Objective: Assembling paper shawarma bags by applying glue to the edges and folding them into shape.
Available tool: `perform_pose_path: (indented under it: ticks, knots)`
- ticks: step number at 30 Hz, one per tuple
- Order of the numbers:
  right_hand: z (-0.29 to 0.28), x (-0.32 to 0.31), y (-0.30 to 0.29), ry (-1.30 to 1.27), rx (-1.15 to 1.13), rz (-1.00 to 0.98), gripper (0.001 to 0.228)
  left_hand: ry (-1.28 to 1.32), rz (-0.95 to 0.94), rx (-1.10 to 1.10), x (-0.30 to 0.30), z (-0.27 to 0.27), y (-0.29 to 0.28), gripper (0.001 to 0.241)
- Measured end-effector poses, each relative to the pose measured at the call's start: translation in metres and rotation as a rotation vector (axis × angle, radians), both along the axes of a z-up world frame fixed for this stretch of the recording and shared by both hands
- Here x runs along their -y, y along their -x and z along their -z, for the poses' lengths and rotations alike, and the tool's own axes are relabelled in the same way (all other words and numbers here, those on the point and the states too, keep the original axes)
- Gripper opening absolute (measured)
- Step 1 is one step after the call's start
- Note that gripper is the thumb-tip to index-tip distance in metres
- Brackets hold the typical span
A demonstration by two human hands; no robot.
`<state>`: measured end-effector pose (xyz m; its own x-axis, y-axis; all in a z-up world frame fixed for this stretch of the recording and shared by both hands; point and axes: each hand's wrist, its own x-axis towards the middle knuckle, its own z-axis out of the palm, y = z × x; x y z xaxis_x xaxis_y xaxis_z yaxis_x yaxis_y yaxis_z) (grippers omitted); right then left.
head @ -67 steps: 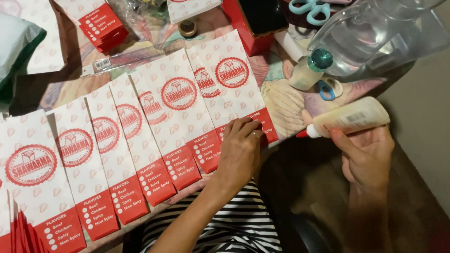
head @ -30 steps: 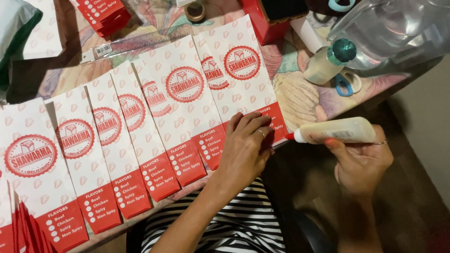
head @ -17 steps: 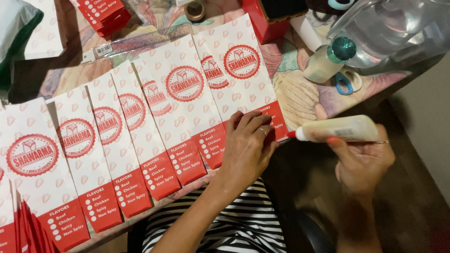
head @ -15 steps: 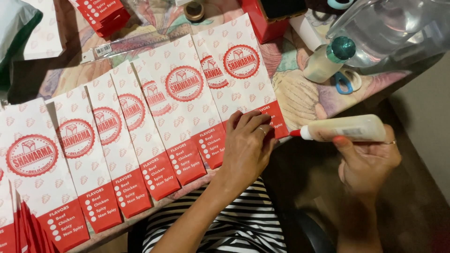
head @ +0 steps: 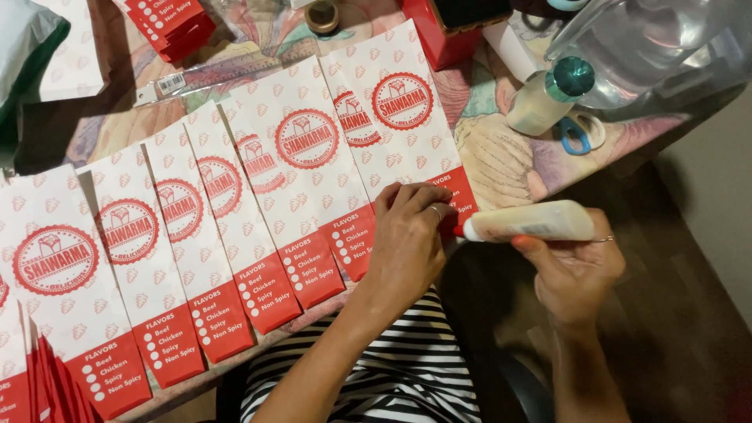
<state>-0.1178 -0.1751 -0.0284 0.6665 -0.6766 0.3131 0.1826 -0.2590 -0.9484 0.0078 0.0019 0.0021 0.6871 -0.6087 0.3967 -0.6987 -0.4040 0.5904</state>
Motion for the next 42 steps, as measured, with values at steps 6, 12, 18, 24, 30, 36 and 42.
perform_pose_path:
  ticks: [6, 12, 18, 24, 30, 36, 42]
  knots:
    - [0.002, 0.025, 0.007, -0.005, 0.054, 0.107, 0.041, -0.053, 0.051, 0.016, -0.002, -0.001, -0.005, 0.031]
    - [-0.012, -0.013, -0.007, -0.054, 0.044, -0.062, 0.044, -0.087, 0.050, 0.035, 0.000, 0.002, -0.008, 0.034]
    - [0.011, 0.023, -0.003, 0.025, 0.150, 0.073, 0.042, -0.048, 0.101, -0.002, 0.001, 0.002, -0.009, 0.023]
    - [0.005, 0.037, 0.008, -0.207, 0.189, 0.176, 0.047, -0.015, 0.093, 0.073, -0.036, -0.010, -0.015, 0.038]
    - [-0.017, -0.016, -0.015, -0.113, 0.227, -0.079, 0.045, -0.068, 0.050, 0.067, -0.066, -0.002, -0.006, 0.013]
    - [-0.024, -0.032, -0.017, 0.077, 0.064, -0.145, 0.049, -0.159, 0.071, 0.005, -0.071, -0.009, -0.003, 0.031]
    - [-0.001, -0.029, -0.012, 0.025, 0.026, -0.200, 0.040, -0.117, 0.066, -0.094, -0.072, -0.012, -0.001, 0.036]
